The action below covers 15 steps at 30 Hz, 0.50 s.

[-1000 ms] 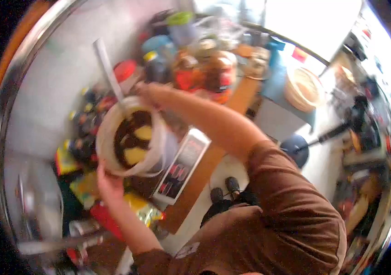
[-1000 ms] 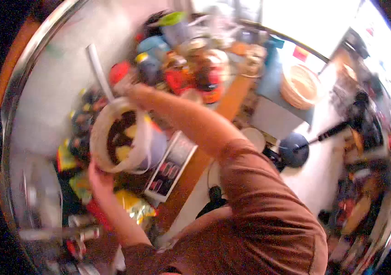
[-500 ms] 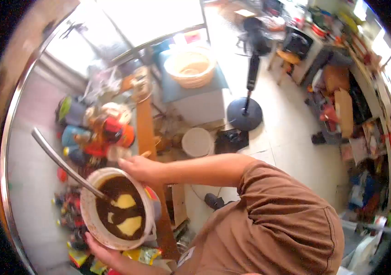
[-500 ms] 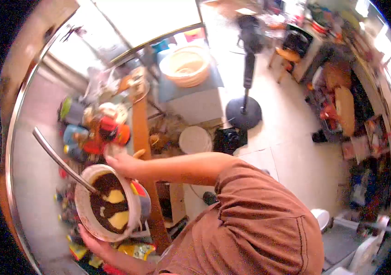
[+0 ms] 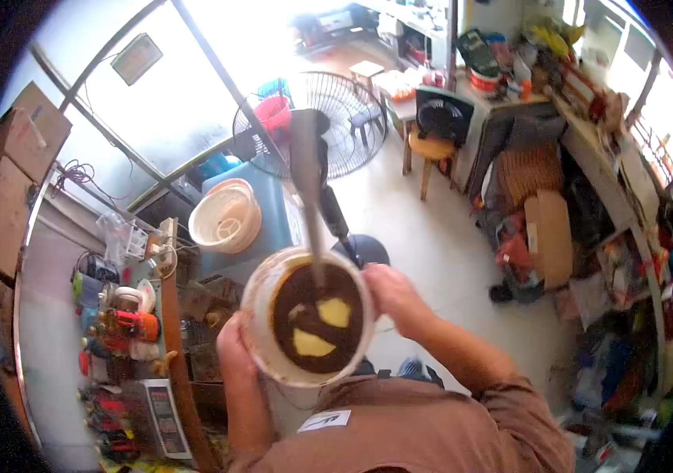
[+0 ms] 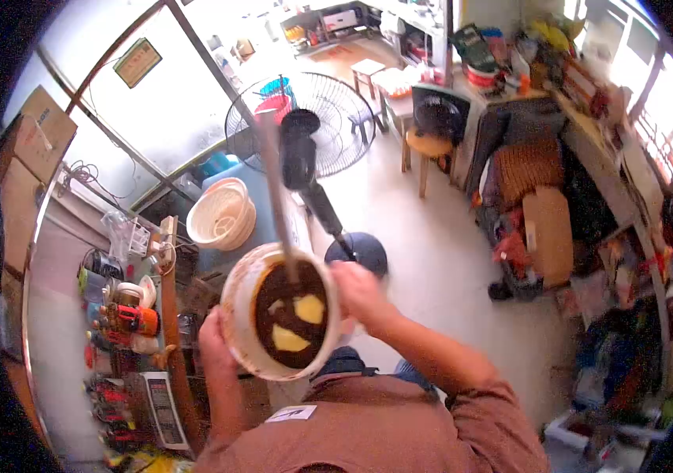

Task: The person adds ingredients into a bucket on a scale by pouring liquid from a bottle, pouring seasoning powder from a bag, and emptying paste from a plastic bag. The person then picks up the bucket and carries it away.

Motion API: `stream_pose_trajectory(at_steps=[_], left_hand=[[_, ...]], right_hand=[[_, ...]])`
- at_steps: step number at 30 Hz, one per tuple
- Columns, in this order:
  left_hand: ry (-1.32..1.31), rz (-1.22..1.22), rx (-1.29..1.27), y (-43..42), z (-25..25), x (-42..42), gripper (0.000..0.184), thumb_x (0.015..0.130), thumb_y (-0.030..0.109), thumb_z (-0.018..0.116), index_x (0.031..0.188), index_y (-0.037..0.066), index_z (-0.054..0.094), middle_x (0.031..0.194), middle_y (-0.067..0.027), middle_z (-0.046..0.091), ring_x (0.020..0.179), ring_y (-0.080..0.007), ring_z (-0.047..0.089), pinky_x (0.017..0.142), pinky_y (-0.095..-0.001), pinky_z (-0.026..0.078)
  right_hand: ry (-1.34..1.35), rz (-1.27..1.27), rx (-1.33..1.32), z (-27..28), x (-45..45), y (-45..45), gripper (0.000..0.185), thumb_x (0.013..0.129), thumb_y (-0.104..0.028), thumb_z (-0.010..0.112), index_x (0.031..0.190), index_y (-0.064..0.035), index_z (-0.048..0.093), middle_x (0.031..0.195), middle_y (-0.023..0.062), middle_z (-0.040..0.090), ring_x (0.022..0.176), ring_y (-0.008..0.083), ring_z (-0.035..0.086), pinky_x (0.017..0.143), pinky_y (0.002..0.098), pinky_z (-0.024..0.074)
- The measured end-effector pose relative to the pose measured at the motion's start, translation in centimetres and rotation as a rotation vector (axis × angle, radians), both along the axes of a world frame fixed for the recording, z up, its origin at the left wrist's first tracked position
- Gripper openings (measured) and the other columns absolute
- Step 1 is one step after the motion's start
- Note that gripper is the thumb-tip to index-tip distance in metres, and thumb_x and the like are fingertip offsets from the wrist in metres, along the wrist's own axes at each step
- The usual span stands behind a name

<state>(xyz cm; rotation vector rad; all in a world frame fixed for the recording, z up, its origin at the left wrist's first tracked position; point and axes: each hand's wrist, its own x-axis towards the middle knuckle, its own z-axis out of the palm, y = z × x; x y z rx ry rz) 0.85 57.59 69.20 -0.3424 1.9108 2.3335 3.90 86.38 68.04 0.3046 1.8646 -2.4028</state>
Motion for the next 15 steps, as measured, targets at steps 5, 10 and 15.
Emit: stream_pose_trajectory(at_steps=[5, 10, 15], left_hand=[[0.040, -0.222, 0.087, 16.6, -4.0, -9.3, 0.029, 0.092, 0.020, 0.045, 0.098, -0.001, 0.063, 0.092, -0.0085, 0.065, 0.079, -0.0144, 0.060, 0.077, -0.0277, 0.049], [0.158, -0.438, -0.086, 32.9, -6.6, -19.0, 0.030, 0.092, 0.024, 0.054, 0.099, -0.004, 0.062, 0.086, -0.0062, 0.063, 0.080, -0.0121, 0.056, 0.071, -0.0262, 0.046], [-0.022, -0.538, 0.138, 48.8, -7.0, -31.4, 0.033, 0.095, 0.026, 0.050, 0.103, -0.004, 0.061, 0.091, -0.0070, 0.063, 0.082, -0.0113, 0.057, 0.073, -0.0257, 0.047]], right_hand=[[-0.088, -0.321, -0.057, -1.8, -2.8, 16.5, 0.031, 0.097, -0.031, 0.041, 0.094, -0.0048, 0.059, 0.074, 0.0044, 0.057, 0.058, 0.0118, 0.054, 0.046, 0.0256, 0.0424], [-0.126, -0.630, -0.078, -2.7, -6.4, 28.3, 0.034, 0.098, -0.031, 0.039, 0.095, -0.0037, 0.060, 0.077, 0.0041, 0.061, 0.060, 0.0119, 0.055, 0.049, 0.0259, 0.0435], [-0.038, -0.683, -0.102, -2.6, -14.2, 40.1, 0.045, 0.101, -0.035, 0.033, 0.106, 0.0028, 0.057, 0.096, 0.0116, 0.063, 0.082, 0.0214, 0.062, 0.075, 0.0367, 0.0497]])
